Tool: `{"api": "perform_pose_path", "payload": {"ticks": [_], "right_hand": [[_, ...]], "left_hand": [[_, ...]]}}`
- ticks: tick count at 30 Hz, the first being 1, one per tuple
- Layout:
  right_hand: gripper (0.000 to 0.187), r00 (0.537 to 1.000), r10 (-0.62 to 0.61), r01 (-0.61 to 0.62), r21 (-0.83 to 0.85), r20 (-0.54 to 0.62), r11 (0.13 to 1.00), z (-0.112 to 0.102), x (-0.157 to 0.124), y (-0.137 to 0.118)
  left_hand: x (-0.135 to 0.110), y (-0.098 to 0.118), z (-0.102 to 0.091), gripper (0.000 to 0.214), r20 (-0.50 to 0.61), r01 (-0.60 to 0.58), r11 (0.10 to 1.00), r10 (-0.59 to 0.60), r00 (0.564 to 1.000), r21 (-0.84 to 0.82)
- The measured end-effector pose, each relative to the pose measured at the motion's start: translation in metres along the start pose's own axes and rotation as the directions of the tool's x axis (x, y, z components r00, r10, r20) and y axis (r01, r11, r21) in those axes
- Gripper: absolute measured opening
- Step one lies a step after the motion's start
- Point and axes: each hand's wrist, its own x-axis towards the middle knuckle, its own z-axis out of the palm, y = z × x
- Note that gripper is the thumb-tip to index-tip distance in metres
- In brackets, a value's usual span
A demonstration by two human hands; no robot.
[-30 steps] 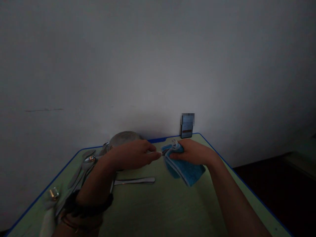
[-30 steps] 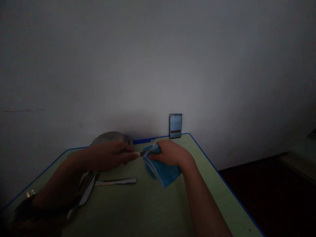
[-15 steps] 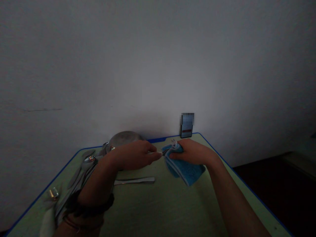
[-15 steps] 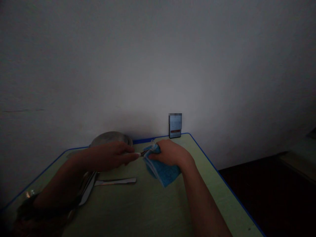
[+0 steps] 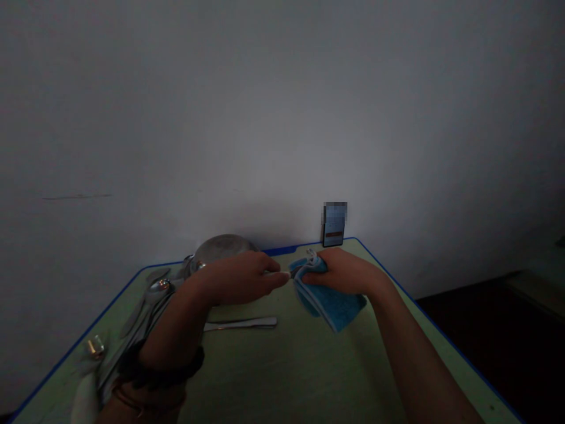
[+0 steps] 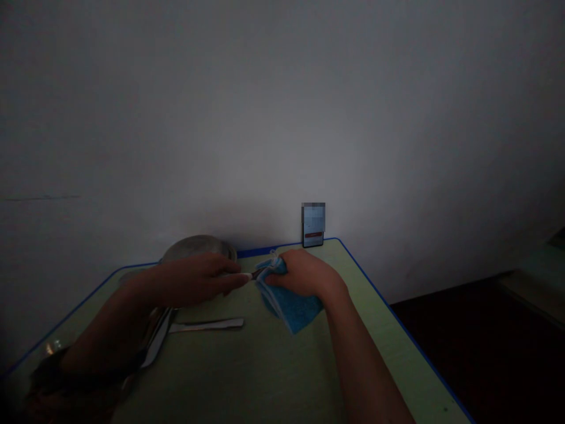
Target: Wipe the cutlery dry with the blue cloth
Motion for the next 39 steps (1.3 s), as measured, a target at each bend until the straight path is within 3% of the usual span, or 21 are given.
{"api": "perform_pose_path", "payload": {"ticks": [12, 24, 39], "right_hand": [[0.027, 1.000, 0.003, -0.003, 0.010, -0.007, 1.000, -0.0008, -0.0016, -0.0026], [0.025, 0.991, -0.062, 0.063, 0.010, -0.118, 0.998, -0.0014, -0.0011, -0.0033], [0.022, 0.991, -0.063, 0.064, 0.002, -0.120, 0.998, -0.0020, -0.0021, -0.0042]], "left_hand": [[-0.0007, 0.0011, -0.0008, 0.047, 0.012, 0.003, 1.000, -0.003, 1.000, 0.018], [0.0004, 0.0020, -0.0010, 0.051, -0.013, 0.031, 0.999, -0.031, 0.999, 0.037], [-0.0001, 0.0014, -0.0004, 0.052, -0.013, 0.019, 1.000, -0.018, 1.000, 0.015]]}}
